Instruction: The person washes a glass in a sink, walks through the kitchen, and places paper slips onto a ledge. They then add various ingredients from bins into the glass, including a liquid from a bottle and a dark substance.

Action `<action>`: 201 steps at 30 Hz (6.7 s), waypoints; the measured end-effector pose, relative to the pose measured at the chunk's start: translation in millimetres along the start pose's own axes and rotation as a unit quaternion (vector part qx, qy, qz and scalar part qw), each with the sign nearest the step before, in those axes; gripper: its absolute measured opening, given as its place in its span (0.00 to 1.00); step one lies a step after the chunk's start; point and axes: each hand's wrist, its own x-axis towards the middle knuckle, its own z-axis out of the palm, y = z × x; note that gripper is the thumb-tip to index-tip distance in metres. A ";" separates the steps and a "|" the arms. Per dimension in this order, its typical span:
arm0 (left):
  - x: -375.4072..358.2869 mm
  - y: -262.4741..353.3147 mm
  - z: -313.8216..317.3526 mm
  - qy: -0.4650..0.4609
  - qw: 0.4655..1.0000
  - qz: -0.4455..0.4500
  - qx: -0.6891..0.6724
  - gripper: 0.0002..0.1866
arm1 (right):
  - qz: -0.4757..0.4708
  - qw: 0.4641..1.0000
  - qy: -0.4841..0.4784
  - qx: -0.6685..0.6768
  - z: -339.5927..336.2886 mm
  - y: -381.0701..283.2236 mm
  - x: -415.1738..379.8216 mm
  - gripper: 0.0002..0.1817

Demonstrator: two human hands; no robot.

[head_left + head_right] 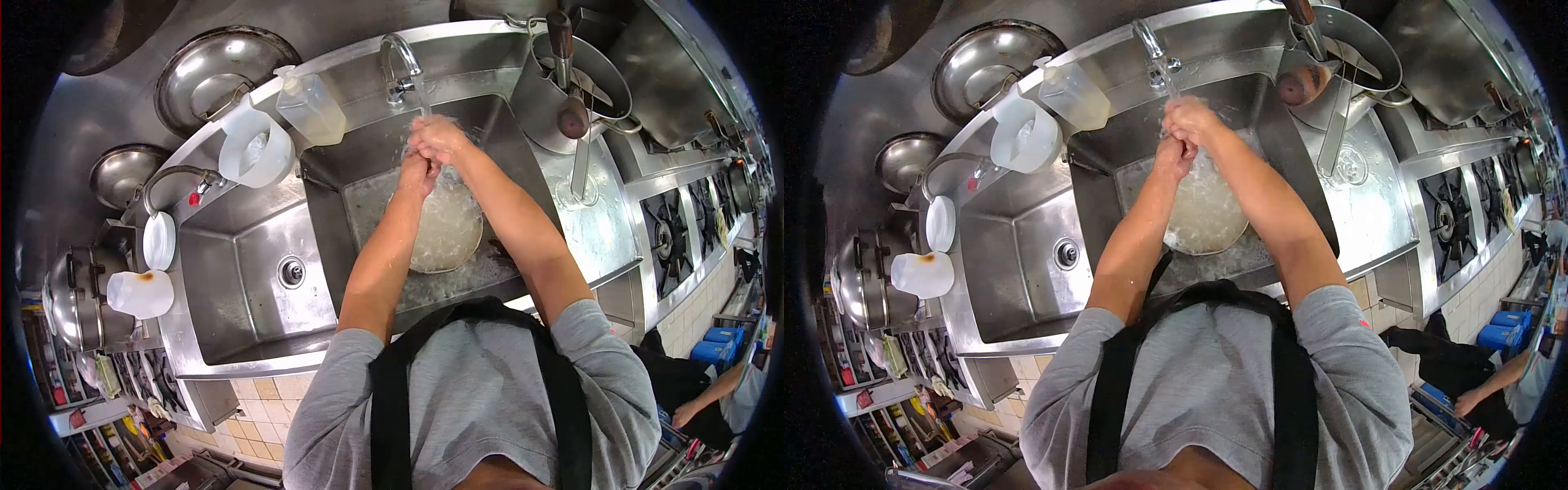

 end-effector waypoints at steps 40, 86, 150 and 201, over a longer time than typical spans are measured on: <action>-10.0 -5.6 15.1 0.054 0.998 -0.026 0.024 0.08 | 0.071 0.979 0.054 0.181 -0.6 7.0 -4.1 0.09; 2.0 -29.9 -1.5 0.013 0.993 0.016 -0.119 0.10 | -0.155 0.952 0.048 -0.259 19.3 17.8 -12.0 0.11; -64.7 -122.0 211.5 -0.330 0.464 0.358 0.741 0.19 | -0.119 0.827 0.467 -0.288 -240.8 91.3 -382.7 0.13; -129.9 -185.9 203.5 -0.120 0.973 -0.178 0.089 0.13 | -0.247 0.859 0.373 -0.250 -260.4 127.5 -366.5 0.18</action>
